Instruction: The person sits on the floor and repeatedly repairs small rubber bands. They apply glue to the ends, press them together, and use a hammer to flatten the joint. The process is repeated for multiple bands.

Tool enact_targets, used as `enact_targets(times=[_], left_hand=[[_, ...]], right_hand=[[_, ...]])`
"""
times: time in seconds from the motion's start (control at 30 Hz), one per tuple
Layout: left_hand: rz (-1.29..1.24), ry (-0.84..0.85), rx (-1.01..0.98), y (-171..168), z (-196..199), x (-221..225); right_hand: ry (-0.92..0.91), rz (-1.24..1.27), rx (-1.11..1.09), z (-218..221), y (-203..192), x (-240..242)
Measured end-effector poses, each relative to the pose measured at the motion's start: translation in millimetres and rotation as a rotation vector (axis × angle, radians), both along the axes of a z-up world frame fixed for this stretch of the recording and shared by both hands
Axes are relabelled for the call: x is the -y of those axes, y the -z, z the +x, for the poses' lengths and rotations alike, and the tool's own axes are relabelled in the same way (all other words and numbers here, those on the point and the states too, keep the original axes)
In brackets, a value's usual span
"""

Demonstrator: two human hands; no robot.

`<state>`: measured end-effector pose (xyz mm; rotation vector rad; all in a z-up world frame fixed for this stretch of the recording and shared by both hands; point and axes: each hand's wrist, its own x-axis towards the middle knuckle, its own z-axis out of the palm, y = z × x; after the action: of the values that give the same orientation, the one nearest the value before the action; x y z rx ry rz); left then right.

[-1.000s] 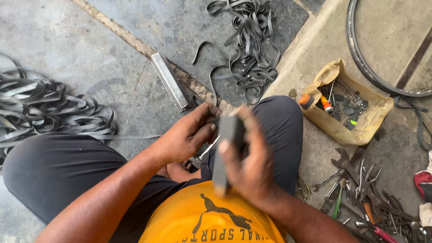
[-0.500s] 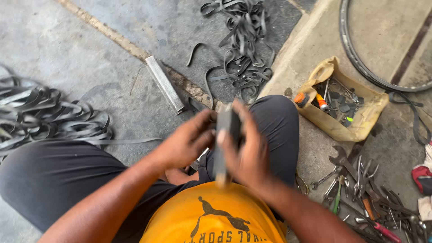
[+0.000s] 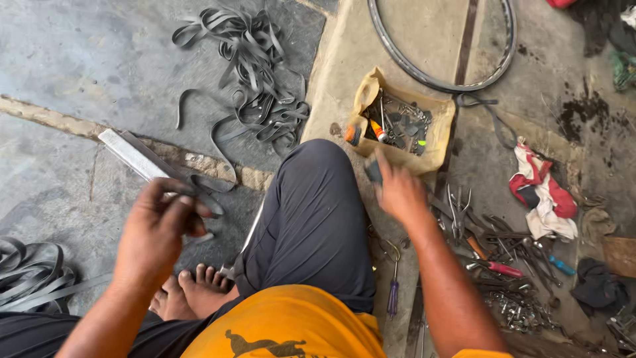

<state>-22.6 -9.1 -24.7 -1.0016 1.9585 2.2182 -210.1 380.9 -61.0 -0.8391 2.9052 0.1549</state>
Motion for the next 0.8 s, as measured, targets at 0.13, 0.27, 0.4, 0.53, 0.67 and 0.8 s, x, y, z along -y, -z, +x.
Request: enact_targets(times=[0.13, 0.27, 0.4, 0.53, 0.67, 0.8], left_hand=[[-0.065, 0.133, -0.001, -4, -7, -21], [-0.026, 0.208, -0.048, -10, -16, -26], [0.003, 0.269, -0.098, -15, -15, -31], [0.119, 0.353, -0.236, -19, -16, -37], [0.003, 0.454, -0.315, -19, -7, -37], [0.057, 0.391, -0.247, -21, -7, -31]], right_hand=[[0.208, 0.149, 0.15, 3, 65, -33], [0.195, -0.197, -0.068, 5, 49, -1], [0.243, -0.771, 0.337, 44, -74, 87], [-0.309, -0.727, 0.625, 90, -172, 151], [-0.428, -0.781, -0.049, 67, -144, 197], [-0.135, -0.806, -0.266, 41, -84, 199]])
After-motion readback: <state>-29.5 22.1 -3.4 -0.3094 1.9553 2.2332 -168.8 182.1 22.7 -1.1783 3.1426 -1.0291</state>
